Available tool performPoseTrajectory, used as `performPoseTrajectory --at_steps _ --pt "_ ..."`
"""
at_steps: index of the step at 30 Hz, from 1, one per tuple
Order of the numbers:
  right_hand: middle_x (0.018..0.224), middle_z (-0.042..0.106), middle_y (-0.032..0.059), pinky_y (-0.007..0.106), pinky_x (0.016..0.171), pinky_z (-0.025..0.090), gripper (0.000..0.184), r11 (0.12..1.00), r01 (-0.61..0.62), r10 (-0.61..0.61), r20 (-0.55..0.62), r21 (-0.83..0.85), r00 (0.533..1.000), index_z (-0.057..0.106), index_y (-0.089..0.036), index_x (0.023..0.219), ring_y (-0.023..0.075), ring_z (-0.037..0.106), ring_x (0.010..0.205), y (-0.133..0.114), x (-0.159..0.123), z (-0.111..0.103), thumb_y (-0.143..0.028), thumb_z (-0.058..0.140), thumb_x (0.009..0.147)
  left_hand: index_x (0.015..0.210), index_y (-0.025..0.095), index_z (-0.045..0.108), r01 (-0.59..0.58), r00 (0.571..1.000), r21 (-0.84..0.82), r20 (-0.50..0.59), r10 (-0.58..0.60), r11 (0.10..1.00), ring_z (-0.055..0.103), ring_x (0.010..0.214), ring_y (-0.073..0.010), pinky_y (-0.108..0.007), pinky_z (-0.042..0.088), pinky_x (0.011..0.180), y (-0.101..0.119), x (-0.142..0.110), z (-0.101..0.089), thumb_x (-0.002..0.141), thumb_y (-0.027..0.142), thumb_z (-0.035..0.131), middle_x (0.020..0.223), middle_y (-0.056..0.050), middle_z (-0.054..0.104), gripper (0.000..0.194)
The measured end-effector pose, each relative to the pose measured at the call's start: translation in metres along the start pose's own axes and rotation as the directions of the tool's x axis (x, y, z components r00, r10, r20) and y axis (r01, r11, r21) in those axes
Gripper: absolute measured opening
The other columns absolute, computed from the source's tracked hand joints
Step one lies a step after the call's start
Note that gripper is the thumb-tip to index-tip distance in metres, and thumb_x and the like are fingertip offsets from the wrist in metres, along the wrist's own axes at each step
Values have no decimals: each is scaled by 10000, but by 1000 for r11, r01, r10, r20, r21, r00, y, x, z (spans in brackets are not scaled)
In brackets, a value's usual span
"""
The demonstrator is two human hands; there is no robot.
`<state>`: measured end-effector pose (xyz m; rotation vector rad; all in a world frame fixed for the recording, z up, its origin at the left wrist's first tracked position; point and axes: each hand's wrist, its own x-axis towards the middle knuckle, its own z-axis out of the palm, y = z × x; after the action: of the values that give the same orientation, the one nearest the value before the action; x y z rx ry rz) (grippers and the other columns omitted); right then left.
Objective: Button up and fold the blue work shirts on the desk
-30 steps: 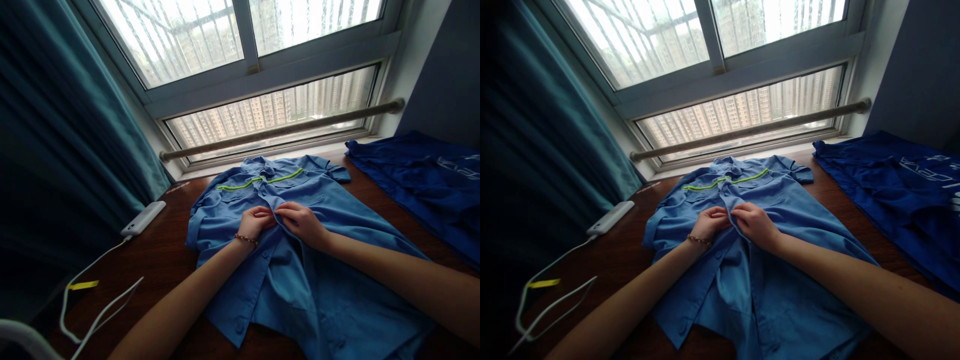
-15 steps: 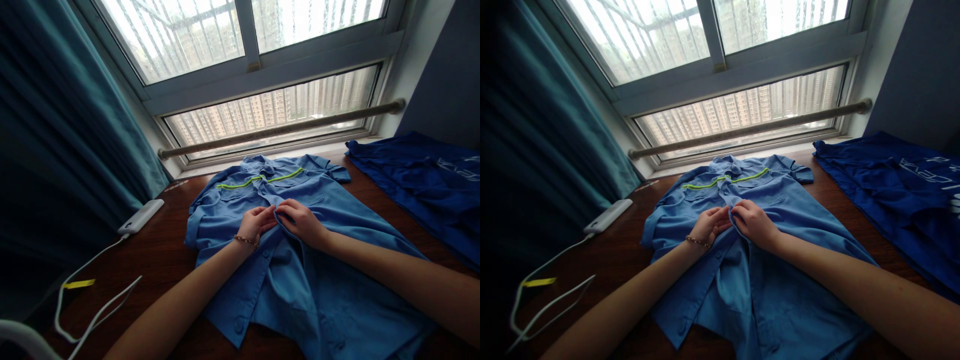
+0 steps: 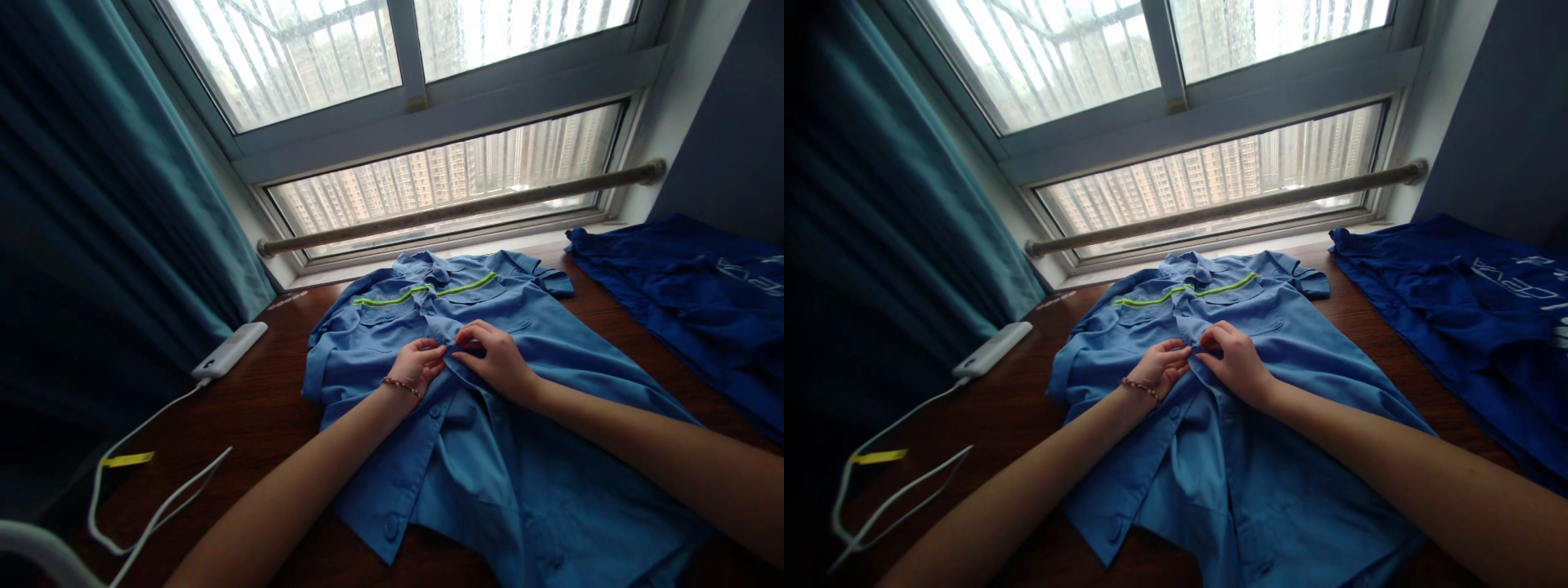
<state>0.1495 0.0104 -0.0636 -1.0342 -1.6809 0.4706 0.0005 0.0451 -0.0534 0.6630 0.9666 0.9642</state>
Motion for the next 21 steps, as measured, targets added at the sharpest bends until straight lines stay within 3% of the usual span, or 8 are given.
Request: performPoseTrajectory --at_steps 5,9,21 --pt "735 585 32 264 626 479 119 993 -112 111 -15 -33 994 599 -149 742 148 563 666 2 2 0 -244 658 699 695 120 503 -26 1000 10 14 26 1000 585 561 -113 -232 498 602 -1 0 0 552 1 712 604 -8 574 280" --pt "685 627 30 267 620 468 143 968 -250 247 73 35 966 640 -148 725 160 581 646 10 2 1 -290 629 718 670 118 508 -33 998 43 56 31 999 581 564 -112 -239 491 611 -1 -1 1 539 27 724 608 -8 577 268" --pt "695 646 34 247 603 439 245 914 -359 330 171 189 928 650 -131 705 157 576 651 11 6 -3 -369 591 722 704 138 453 -97 988 53 128 89 994 583 576 -114 -232 473 619 -7 4 -5 494 44 741 592 12 558 368"
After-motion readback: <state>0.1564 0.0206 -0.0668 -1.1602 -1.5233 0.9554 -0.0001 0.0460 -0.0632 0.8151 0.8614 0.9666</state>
